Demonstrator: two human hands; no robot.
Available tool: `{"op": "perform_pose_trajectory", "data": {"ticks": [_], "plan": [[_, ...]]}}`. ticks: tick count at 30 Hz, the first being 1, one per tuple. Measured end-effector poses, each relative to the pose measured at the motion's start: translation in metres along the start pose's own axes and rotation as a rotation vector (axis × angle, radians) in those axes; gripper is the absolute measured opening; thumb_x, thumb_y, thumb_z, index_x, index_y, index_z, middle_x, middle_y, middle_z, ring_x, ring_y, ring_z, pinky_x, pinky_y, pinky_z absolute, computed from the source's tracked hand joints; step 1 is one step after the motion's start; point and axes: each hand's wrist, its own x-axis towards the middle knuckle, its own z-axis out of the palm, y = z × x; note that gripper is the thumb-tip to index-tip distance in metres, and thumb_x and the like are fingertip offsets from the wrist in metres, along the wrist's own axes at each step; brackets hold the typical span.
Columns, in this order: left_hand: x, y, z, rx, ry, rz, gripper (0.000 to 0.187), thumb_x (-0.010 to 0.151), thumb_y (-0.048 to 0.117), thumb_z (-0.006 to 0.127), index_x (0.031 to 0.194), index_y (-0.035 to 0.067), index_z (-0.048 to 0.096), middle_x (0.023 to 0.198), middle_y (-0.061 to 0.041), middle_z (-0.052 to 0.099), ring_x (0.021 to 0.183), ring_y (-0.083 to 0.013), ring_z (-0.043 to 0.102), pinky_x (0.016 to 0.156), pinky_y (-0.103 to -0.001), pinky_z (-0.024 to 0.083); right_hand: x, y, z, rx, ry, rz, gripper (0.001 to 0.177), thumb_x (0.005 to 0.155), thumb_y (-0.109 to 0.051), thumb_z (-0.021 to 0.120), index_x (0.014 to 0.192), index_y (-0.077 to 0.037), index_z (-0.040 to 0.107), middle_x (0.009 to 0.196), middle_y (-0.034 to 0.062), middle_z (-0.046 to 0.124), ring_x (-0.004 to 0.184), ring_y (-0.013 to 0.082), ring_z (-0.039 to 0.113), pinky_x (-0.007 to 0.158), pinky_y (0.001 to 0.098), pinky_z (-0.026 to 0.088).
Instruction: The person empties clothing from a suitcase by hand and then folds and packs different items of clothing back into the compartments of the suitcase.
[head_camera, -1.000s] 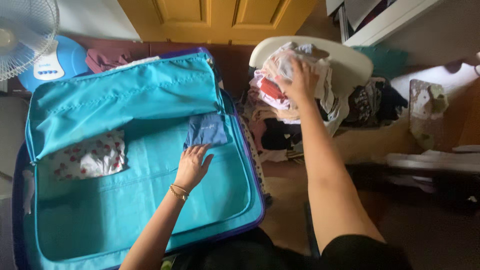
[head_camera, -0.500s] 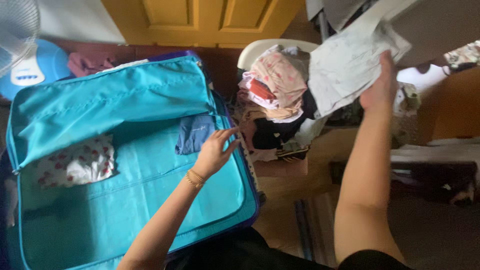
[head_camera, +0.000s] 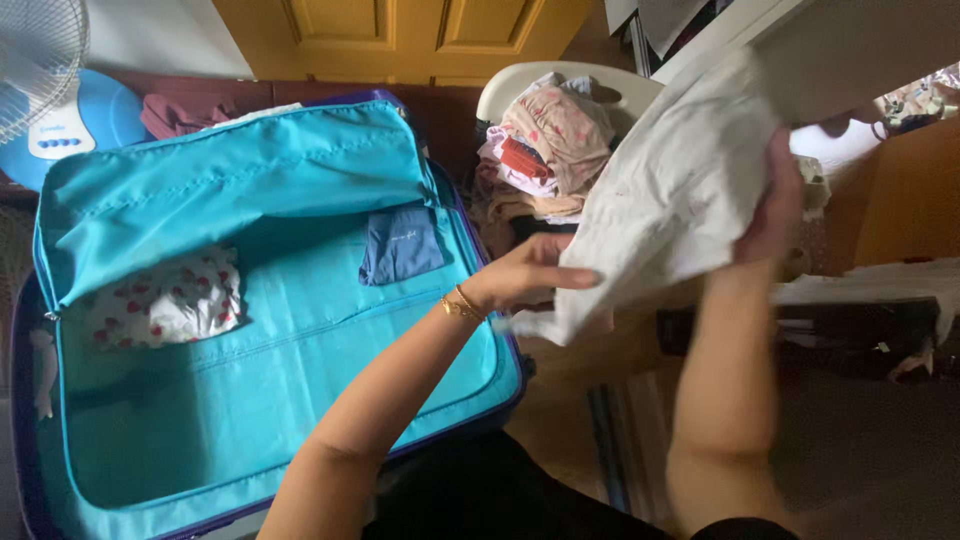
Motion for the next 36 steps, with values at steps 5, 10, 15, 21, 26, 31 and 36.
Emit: {"op": "perform_pose_trajectory", "data": {"ticks": [5,10,15,21,26,31,36], "plan": [[-0.016,-0.009,0.002,-0.63,-0.142,0.12,0.058,0.098,0.013,0.073,0.149,0.0,0.049,0.136,-0.007,0.065,0.128,-0.0199,0.061,0.116,-0.038,0.045,-0.08,0.091,-0.01,0.129,0.225,0.334,0.116,0.077,-0.087,0.044,0.151,0.002,0.043,0.145,0.0199,0.057,0.133,0.0363,0.056,0.109,0.0527,0.044],[-0.036,-0.003,0.006,-0.037,0.196,0.173,0.084,0.09,0.011,0.076,0.158,0.004,0.027,0.141,-0.007,0.059,0.129,-0.017,0.059,0.111,-0.035,0.045,-0.125,0.124,-0.037,-0.046,-0.196,0.223,0.088,0.084,-0.028,0.083,0.156,-0.002,0.039,0.146,0.0121,0.053,0.135,0.0284,0.053,0.114,0.0474,0.046],[-0.064,0.042,0.038,0.682,0.545,-0.215,0.094,0.092,0.017,0.076,0.164,0.005,0.017,0.119,-0.024,0.074,0.103,-0.0279,0.075,0.09,-0.033,0.056,-0.116,0.121,0.007,-0.104,0.149,0.009,0.063,0.091,0.004,0.073,0.148,-0.002,0.045,0.138,0.0146,0.058,0.125,0.0278,0.06,0.106,0.0434,0.054],[-0.114,0.066,0.046,0.697,0.613,0.744,0.085,0.09,0.014,0.077,0.154,0.003,0.022,0.149,-0.02,0.045,0.116,-0.0264,0.066,0.091,-0.037,0.055,-0.141,0.099,0.089,-0.526,-0.038,-0.198,0.076,0.084,0.007,0.068,0.151,-0.015,0.039,0.143,0.0071,0.053,0.125,0.0214,0.056,0.101,0.0353,0.048],[-0.171,0.084,0.053,1.717,0.822,0.311,0.04,0.086,0.029,0.089,0.117,0.022,0.065,0.103,-0.003,0.066,0.105,-0.0318,0.06,0.094,-0.05,0.043,-0.141,0.081,0.113,-1.235,-0.09,-0.368,0.038,0.086,0.004,0.076,0.122,-0.01,0.076,0.112,0.0101,0.058,0.103,0.0201,0.059,0.092,0.027,0.048],[-0.211,0.118,0.062,1.72,0.716,0.594,0.045,0.069,0.028,0.081,0.107,0.016,0.06,0.11,-0.009,0.067,0.112,-0.0316,0.058,0.099,-0.047,0.043,-0.126,0.079,0.139,-0.754,-0.583,-0.492,0.021,0.081,-0.007,0.07,0.102,-0.005,0.069,0.12,0.0083,0.066,0.116,0.0225,0.06,0.106,0.032,0.045],[-0.222,0.134,0.041,1.455,0.553,0.229,0.025,0.092,0.025,0.076,0.111,0.015,0.063,0.086,-0.005,0.07,0.085,-0.0299,0.071,0.073,-0.043,0.053,-0.112,0.14,0.136,-0.245,-0.726,0.052,0.04,0.087,-0.027,0.079,0.12,-0.008,0.069,0.119,0.0085,0.068,0.109,0.0192,0.064,0.096,0.0345,0.05]]}}
